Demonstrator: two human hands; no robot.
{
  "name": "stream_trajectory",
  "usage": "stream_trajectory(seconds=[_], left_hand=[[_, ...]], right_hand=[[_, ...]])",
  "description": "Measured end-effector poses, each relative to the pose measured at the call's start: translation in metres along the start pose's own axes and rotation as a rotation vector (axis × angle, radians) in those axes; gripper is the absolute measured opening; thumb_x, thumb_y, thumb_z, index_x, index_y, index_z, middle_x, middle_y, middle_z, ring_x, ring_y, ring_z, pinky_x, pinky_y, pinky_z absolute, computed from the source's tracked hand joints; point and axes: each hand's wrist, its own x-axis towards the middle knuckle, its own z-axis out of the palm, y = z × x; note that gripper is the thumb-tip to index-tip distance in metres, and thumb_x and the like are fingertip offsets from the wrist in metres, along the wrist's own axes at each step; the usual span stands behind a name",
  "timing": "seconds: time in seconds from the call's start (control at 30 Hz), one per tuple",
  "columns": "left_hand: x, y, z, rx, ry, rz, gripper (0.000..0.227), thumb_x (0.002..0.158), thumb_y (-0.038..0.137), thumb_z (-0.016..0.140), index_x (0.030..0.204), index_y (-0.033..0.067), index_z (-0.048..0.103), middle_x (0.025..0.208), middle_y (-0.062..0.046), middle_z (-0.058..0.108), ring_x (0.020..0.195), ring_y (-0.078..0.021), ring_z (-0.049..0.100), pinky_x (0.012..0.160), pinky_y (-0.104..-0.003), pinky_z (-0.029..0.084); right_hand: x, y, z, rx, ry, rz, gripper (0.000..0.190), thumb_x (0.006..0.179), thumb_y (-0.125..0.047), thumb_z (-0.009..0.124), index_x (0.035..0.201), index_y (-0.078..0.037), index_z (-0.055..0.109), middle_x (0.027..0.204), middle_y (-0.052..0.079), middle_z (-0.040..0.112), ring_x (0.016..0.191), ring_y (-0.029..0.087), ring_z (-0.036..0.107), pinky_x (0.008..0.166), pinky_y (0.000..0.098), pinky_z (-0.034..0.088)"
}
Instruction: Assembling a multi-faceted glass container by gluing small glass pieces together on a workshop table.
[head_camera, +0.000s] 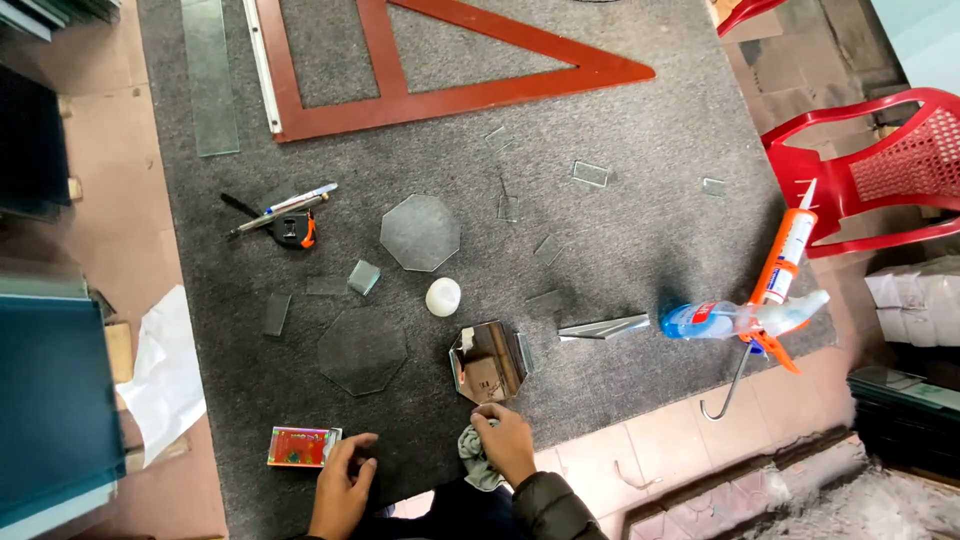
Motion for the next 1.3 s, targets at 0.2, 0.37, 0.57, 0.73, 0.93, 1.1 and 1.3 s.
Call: stream_trajectory(seconds=[0.2, 0.37, 0.57, 0.73, 0.93, 1.1, 1.3], left_hand=[[-0.010, -0.031, -0.038, 0.049, 0.257, 0.019, 0.044, 0.087, 0.012, 0.073, 0.127, 0.0278, 0.085, 0.115, 0.004, 0.076, 0.084, -0.0092, 0.069, 0.074, -0.026, 0.054], [-0.007, -0.071, -0.072, 0.209, 0.396, -0.125, 0.054, 0.087, 0.023, 0.076, 0.140, 0.0298, 0.079, 0.135, -0.012, 0.067, 0.118, -0.0256, 0.067, 0.095, -0.040, 0.054], [0.002, -0.175, -0.064, 0.452, 0.580, -0.287, 0.093, 0.073, 0.033, 0.083, 0.160, 0.0116, 0.057, 0.167, -0.023, 0.047, 0.154, -0.0404, 0.045, 0.125, -0.058, 0.039], [-0.003, -0.182, -0.067, 0.639, 0.185, -0.603, 0.114, 0.084, 0.048, 0.082, 0.177, 0.0260, 0.021, 0.190, -0.007, 0.008, 0.172, -0.0298, 0.017, 0.134, -0.056, 0.027], [0.004, -0.185, -0.083, 0.669, -0.156, -0.745, 0.117, 0.094, 0.058, 0.084, 0.177, 0.0455, 0.003, 0.191, 0.007, -0.012, 0.175, -0.0191, 0.006, 0.137, -0.059, 0.024], [-0.006, -0.155, -0.090, 0.413, 0.283, -0.295, 0.071, 0.088, 0.035, 0.077, 0.157, 0.0277, 0.062, 0.157, -0.007, 0.066, 0.145, -0.0277, 0.063, 0.125, -0.046, 0.048], [0.046, -0.092, -0.113, 0.263, 0.402, -0.173, 0.069, 0.092, 0.029, 0.072, 0.159, 0.0149, 0.058, 0.170, -0.021, 0.047, 0.160, -0.0362, 0.041, 0.133, -0.051, 0.030]], right_hand=[[-0.001, 0.050, -0.036, -0.105, -0.192, -0.017, 0.042, 0.105, -0.053, 0.065, 0.092, -0.017, 0.084, 0.096, 0.001, 0.085, 0.093, 0.016, 0.081, 0.088, 0.0330, 0.062], [-0.075, -0.023, -0.128, -0.009, -0.342, 0.123, 0.047, 0.103, -0.053, 0.068, 0.120, -0.013, 0.086, 0.131, 0.013, 0.080, 0.113, 0.030, 0.085, 0.097, 0.0391, 0.066], [-0.117, -0.165, -0.282, -0.295, -0.322, -0.149, 0.039, 0.095, -0.050, 0.075, 0.097, -0.014, 0.087, 0.098, 0.000, 0.083, 0.091, 0.017, 0.076, 0.094, 0.0336, 0.058], [-0.092, -0.257, -0.390, -0.624, 0.067, -0.202, 0.053, 0.103, -0.053, 0.055, 0.126, -0.016, 0.086, 0.131, 0.014, 0.085, 0.120, 0.034, 0.078, 0.109, 0.0549, 0.058], [-0.001, -0.246, -0.398, -0.776, 0.660, -0.877, 0.059, 0.105, -0.050, 0.070, 0.149, -0.011, 0.071, 0.143, 0.031, 0.069, 0.139, 0.048, 0.060, 0.114, 0.0584, 0.044], [-0.043, -0.267, -0.280, -0.282, 0.294, -0.629, 0.021, 0.103, -0.024, 0.075, 0.121, -0.019, 0.086, 0.112, -0.001, 0.088, 0.093, 0.012, 0.082, 0.088, 0.0272, 0.060], [-0.069, -0.245, -0.153, -0.317, 0.094, -0.267, 0.042, 0.112, -0.049, 0.057, 0.105, -0.019, 0.085, 0.099, -0.001, 0.085, 0.084, 0.011, 0.075, 0.080, 0.0226, 0.062]])
